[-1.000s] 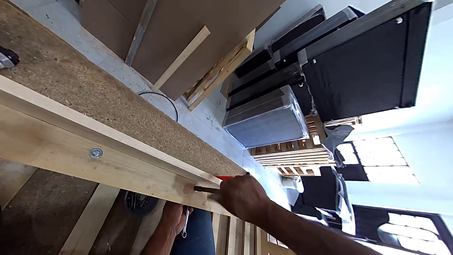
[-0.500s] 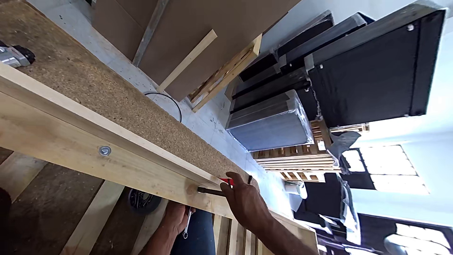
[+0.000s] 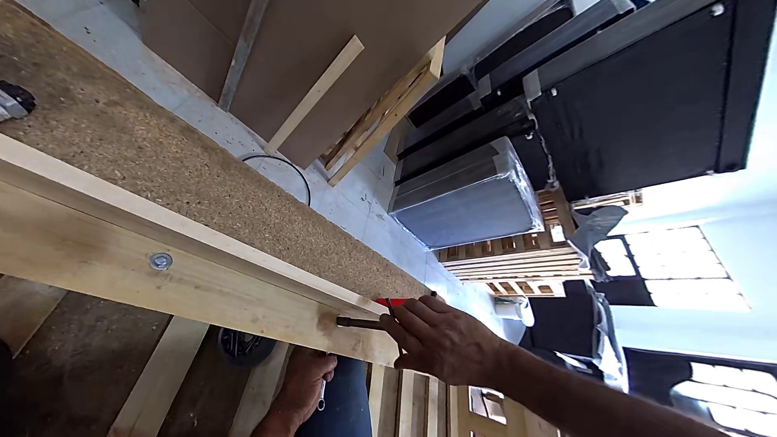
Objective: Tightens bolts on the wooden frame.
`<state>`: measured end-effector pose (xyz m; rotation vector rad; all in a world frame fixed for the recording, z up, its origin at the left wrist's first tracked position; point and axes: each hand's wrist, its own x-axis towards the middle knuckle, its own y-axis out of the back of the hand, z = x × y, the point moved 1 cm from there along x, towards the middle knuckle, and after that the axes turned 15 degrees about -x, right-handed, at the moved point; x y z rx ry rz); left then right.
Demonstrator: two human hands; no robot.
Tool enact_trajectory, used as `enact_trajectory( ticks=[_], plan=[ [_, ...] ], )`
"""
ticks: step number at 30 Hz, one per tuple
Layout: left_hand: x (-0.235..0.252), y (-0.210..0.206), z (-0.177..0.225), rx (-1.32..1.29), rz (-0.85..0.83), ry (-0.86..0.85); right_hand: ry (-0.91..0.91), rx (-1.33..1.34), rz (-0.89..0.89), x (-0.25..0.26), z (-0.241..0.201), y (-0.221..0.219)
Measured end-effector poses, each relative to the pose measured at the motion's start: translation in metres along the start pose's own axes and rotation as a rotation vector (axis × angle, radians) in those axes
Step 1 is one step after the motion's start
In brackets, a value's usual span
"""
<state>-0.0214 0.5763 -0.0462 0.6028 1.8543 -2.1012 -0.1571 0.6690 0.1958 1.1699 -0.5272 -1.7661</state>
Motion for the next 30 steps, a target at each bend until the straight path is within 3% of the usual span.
enact_trajectory(
  ticks=[7,15,17,19,21,23,25,27,28,30],
  plan=[
    [0.007,0.002,0.002,0.005,0.088,-0.015,0.206,-0.064,0.165,0.016,0.02,-0.002],
    [0.008,-0.001,0.002,-0.025,0.095,-0.028,0.454,0.073,0.176,0.034,0.032,-0.026],
    [0.006,-0.002,-0.002,-0.009,0.101,-0.054,0.275,0.138,0.234,0.034,0.015,-0.036],
    [0.005,-0.003,-0.004,-0.015,0.087,-0.08,-0.204,0.264,0.189,0.029,-0.02,-0.035],
    [0.005,-0.004,-0.004,-0.008,0.07,-0.098,-0.831,0.445,-0.079,0.046,-0.053,-0.007],
    [0.006,-0.006,-0.007,0.016,0.082,-0.112,-1.284,0.624,-0.379,0.076,-0.058,0.022],
    [0.005,-0.007,-0.009,0.041,0.082,-0.15,-1.396,0.743,-0.546,0.086,-0.048,0.03],
    [0.001,-0.01,-0.008,0.077,0.093,-0.163,-1.33,0.801,-0.601,0.079,-0.041,0.031],
    [0.001,-0.013,-0.008,0.097,0.097,-0.163,-1.296,0.775,-0.566,0.073,-0.041,0.032],
    [0.006,-0.017,-0.009,0.107,0.126,-0.181,-1.21,0.597,-0.297,0.054,-0.047,0.028]
  ],
)
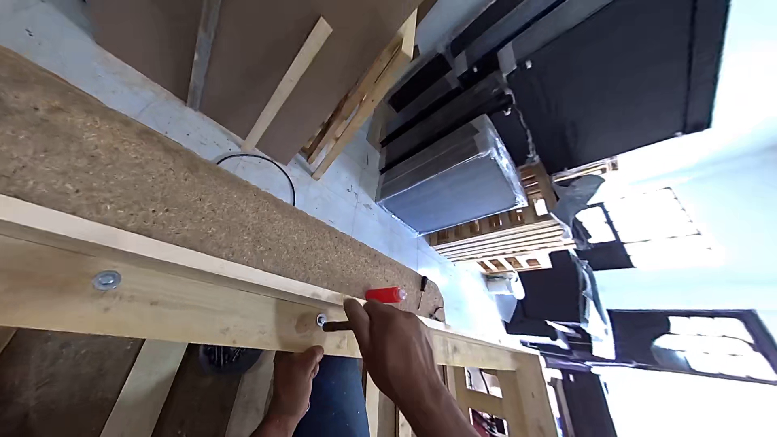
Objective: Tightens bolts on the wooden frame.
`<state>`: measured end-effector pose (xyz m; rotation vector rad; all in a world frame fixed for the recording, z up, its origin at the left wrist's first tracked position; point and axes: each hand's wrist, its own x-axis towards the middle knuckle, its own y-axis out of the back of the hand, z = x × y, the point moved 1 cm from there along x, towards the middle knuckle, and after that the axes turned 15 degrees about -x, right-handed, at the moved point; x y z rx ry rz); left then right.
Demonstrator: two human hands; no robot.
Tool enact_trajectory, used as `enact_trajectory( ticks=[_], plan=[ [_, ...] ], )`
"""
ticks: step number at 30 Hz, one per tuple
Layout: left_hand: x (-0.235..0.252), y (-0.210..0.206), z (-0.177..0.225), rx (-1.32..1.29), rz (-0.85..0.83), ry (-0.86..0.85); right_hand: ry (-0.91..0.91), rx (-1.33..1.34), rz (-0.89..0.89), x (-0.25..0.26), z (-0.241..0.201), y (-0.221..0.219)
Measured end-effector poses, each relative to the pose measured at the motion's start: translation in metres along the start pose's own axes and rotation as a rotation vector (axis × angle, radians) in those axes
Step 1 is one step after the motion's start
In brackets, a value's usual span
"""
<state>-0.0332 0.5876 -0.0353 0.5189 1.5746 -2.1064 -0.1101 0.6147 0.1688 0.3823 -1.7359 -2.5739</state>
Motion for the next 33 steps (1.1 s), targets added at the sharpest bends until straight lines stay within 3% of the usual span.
enact_trajectory(
  ticks=[3,6,11,15,18,26,28,29,31,33],
  plan=[
    [0.002,0.007,0.001,-0.004,-0.02,0.012,0.385,0.086,0.289,-0.005,0.034,-0.019],
    [0.006,0.014,0.006,0.009,-0.118,0.021,0.642,0.059,0.279,0.005,0.051,-0.03],
    [0.011,0.035,0.009,0.031,-0.293,0.137,0.813,-0.041,0.326,0.019,0.054,-0.038],
    [0.009,0.034,0.009,0.008,-0.244,0.232,0.901,-0.088,0.346,0.025,0.058,-0.041],
    [0.01,0.029,0.009,0.001,-0.227,0.195,1.005,-0.124,0.351,0.031,0.06,-0.039],
    [0.007,0.023,0.008,0.086,-0.178,0.154,1.468,-0.347,0.241,0.07,0.053,-0.018],
    [0.007,0.022,0.006,0.069,-0.166,0.138,1.4,-0.23,0.281,0.069,0.048,-0.025],
    [0.005,0.022,0.004,0.065,-0.161,0.125,1.231,-0.15,0.31,0.057,0.046,-0.032],
    [0.004,0.021,0.003,0.05,-0.139,0.124,0.652,-0.019,0.191,0.025,0.029,-0.036],
    [0.006,0.018,0.007,0.049,-0.106,0.15,0.066,0.055,-0.055,0.013,-0.008,-0.017]
  ],
)
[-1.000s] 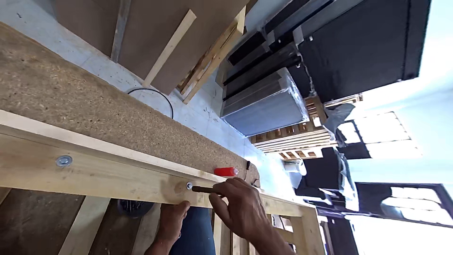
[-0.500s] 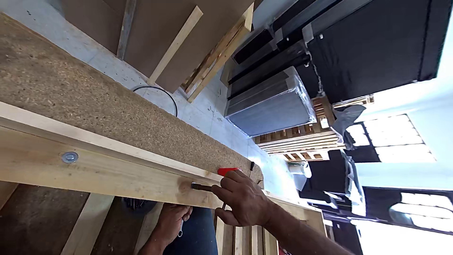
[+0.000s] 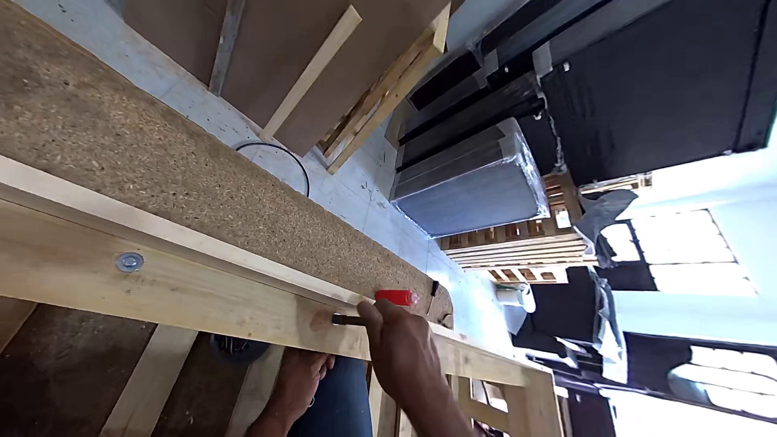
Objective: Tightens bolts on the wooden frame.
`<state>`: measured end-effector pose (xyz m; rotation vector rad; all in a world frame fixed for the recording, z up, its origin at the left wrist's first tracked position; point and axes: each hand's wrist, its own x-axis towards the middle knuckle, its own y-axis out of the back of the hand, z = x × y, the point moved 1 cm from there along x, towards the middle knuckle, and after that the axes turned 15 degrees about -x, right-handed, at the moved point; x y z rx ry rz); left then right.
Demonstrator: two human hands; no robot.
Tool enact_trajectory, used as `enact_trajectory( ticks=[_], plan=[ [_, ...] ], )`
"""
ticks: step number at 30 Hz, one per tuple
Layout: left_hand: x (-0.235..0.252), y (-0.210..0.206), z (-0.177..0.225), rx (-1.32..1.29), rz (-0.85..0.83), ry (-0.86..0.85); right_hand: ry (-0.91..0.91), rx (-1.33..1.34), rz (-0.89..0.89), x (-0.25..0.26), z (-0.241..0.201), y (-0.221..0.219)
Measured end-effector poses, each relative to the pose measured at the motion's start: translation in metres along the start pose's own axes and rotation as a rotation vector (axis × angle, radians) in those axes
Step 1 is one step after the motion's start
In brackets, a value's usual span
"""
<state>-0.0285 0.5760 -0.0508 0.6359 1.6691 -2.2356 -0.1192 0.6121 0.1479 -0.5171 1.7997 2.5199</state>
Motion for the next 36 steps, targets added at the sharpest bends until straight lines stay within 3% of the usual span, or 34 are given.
enact_trajectory(
  ticks=[2,4,6,8,10,15,23,29,36],
  plan=[
    [0.0,-0.002,0.0,0.018,0.019,0.018,-0.269,0.052,-0.165,0.004,-0.018,0.015],
    [-0.003,0.001,-0.002,0.032,0.019,0.015,-0.275,0.063,-0.246,0.0,-0.017,0.017],
    [0.0,-0.001,-0.001,0.024,0.01,0.004,-0.128,0.05,-0.064,-0.013,-0.004,0.012],
    [0.0,-0.001,0.0,-0.005,-0.002,-0.012,0.196,0.04,0.275,-0.024,0.021,-0.002],
    [-0.001,0.0,0.0,-0.009,-0.009,-0.016,0.552,-0.003,0.421,-0.02,0.046,-0.013],
    [0.002,0.004,-0.003,-0.034,-0.055,-0.031,0.997,-0.187,0.356,0.014,0.071,-0.015],
    [0.003,0.005,-0.003,-0.003,-0.069,-0.046,1.336,-0.311,0.282,0.046,0.066,0.001],
    [0.002,0.003,-0.001,0.015,-0.045,-0.021,1.654,-0.403,0.114,0.065,0.057,0.019],
    [0.001,0.001,0.0,0.029,-0.034,-0.022,1.87,-0.387,0.044,0.082,0.046,0.028]
  ],
)
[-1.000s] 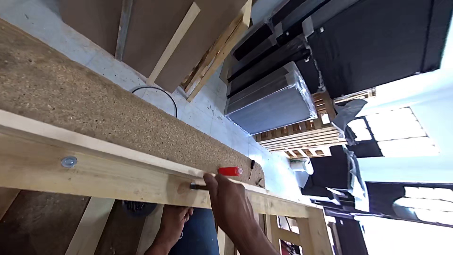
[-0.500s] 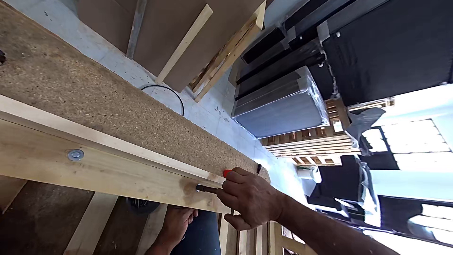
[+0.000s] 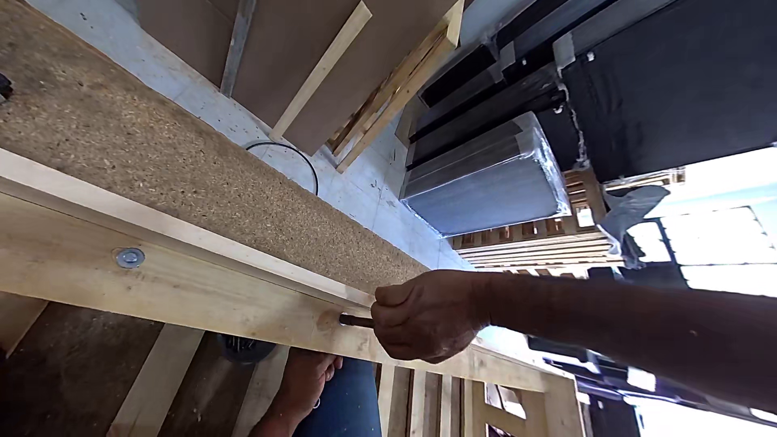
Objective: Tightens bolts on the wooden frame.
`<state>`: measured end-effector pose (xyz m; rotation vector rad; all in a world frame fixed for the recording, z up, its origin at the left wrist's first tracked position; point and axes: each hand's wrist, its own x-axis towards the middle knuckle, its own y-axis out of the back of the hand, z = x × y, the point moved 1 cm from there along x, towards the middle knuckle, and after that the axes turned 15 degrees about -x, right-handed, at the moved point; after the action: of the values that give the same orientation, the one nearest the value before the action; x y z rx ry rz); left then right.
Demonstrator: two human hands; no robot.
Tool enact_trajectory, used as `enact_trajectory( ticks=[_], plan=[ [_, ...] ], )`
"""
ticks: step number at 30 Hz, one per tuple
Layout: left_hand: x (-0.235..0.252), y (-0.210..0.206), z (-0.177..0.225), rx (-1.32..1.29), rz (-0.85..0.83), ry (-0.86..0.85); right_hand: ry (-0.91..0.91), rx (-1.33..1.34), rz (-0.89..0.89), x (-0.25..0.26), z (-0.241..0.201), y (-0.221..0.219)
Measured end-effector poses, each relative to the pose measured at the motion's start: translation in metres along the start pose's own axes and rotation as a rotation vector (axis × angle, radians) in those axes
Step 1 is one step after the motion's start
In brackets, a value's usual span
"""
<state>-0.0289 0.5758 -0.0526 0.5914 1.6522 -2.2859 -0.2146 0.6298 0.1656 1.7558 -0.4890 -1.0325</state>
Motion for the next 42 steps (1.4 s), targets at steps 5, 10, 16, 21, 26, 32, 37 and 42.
enact_trajectory(
  ticks=[5,10,16,21,26,32,37,42],
  plan=[
    [0.001,0.0,-0.001,-0.016,-0.001,0.005,-0.015,0.19,-0.111,0.014,0.014,0.011],
    [0.001,0.002,-0.002,-0.012,-0.02,-0.018,0.011,0.128,-0.262,0.008,0.024,0.009],
    [0.001,0.001,-0.004,-0.052,-0.009,-0.041,-1.053,0.041,0.15,0.017,-0.07,-0.028],
    [0.0,0.0,-0.001,0.021,0.062,0.008,-2.097,0.515,0.0,0.09,-0.069,0.01],
    [0.0,0.0,-0.004,-0.018,0.024,-0.055,-1.795,0.357,0.135,0.063,-0.086,0.012],
    [0.002,0.007,-0.006,-0.023,-0.016,-0.022,-1.073,0.048,0.16,0.002,-0.087,-0.014],
    [0.003,0.006,-0.006,-0.053,-0.025,-0.036,-0.802,-0.02,0.129,-0.007,-0.067,-0.022],
    [0.002,0.005,-0.006,-0.045,-0.024,-0.045,-0.644,-0.015,0.069,-0.004,-0.052,-0.021]
  ],
)
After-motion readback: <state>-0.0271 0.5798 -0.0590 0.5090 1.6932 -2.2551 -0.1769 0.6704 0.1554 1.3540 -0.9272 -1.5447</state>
